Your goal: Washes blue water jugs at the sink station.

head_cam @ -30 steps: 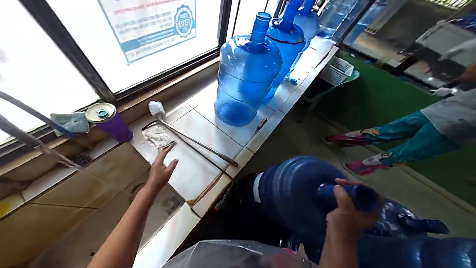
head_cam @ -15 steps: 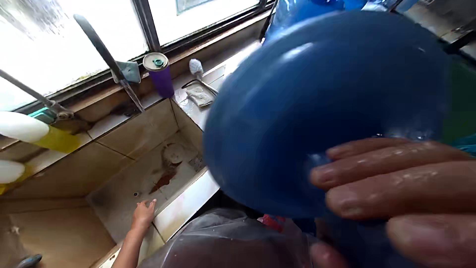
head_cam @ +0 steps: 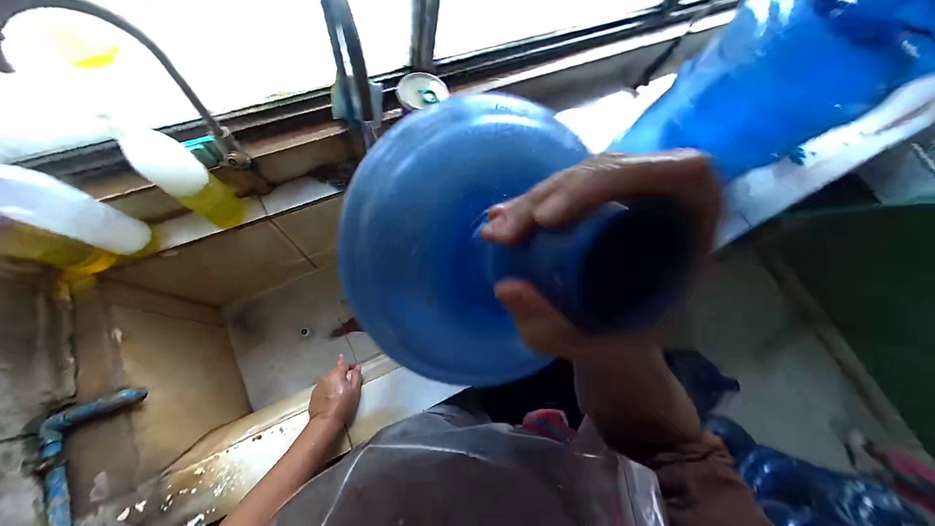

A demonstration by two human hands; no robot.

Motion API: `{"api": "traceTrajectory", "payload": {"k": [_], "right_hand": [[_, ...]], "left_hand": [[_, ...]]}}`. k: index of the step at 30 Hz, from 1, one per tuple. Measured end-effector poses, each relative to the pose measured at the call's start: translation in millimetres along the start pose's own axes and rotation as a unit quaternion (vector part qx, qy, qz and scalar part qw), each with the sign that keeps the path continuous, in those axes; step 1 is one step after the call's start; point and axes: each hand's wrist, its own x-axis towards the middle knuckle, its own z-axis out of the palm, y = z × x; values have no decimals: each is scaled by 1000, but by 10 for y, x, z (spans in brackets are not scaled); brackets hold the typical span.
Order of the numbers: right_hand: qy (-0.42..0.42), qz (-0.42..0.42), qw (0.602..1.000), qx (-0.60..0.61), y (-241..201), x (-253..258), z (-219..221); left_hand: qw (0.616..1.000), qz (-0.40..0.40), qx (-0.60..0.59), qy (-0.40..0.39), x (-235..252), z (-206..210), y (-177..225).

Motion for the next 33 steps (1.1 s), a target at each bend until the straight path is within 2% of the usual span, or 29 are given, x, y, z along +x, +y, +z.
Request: {"api": "traceTrajectory", "payload": {"k": [3, 7, 10, 12, 15, 18, 23, 25, 27, 28, 30, 32, 33], "right_hand": [[60, 44, 997, 27, 1175, -169, 253], [88, 177, 979, 44, 2609, -764, 808], [26, 350, 935, -56, 3264, -1062, 1102], [-50, 424, 898, -105, 3553, -1078, 1183], [-131, 409, 890, -152, 3788, -1025, 1199], [-159, 397, 889, -166, 3781, -1010, 1180], [-204, 422, 881, -55, 3482, -1094, 1166], [-189, 460, 867, -43, 3497, -978, 926], [-144, 448, 862, -186, 3668, -797, 436], [-128, 450, 841, -271, 3781, -721, 130], [-130, 507, 758, -390, 3959, -630, -434], [-141, 564, 692, -428, 4069, -694, -751], [-145, 568, 678, -442, 4110, -787, -807]], "left_hand": [[1000, -1, -1, 9, 154, 129, -115], [1000, 13, -5, 27, 172, 127, -100], [998, 13, -12, 53, 205, 165, -115], [997, 17, -21, 77, 234, 203, -138], [995, 15, -33, 90, 236, 216, -137], [993, 13, -35, 109, 252, 235, -145], [987, 26, -45, 149, 259, 305, -193], [985, 29, -50, 162, 254, 308, -190], [982, 32, -47, 179, 246, 326, -194], [982, 34, -45, 182, 243, 329, -195], [981, 34, -42, 185, 239, 327, -183], [981, 35, -41, 188, 234, 322, -178], [982, 34, -40, 184, 230, 310, -171]]}}
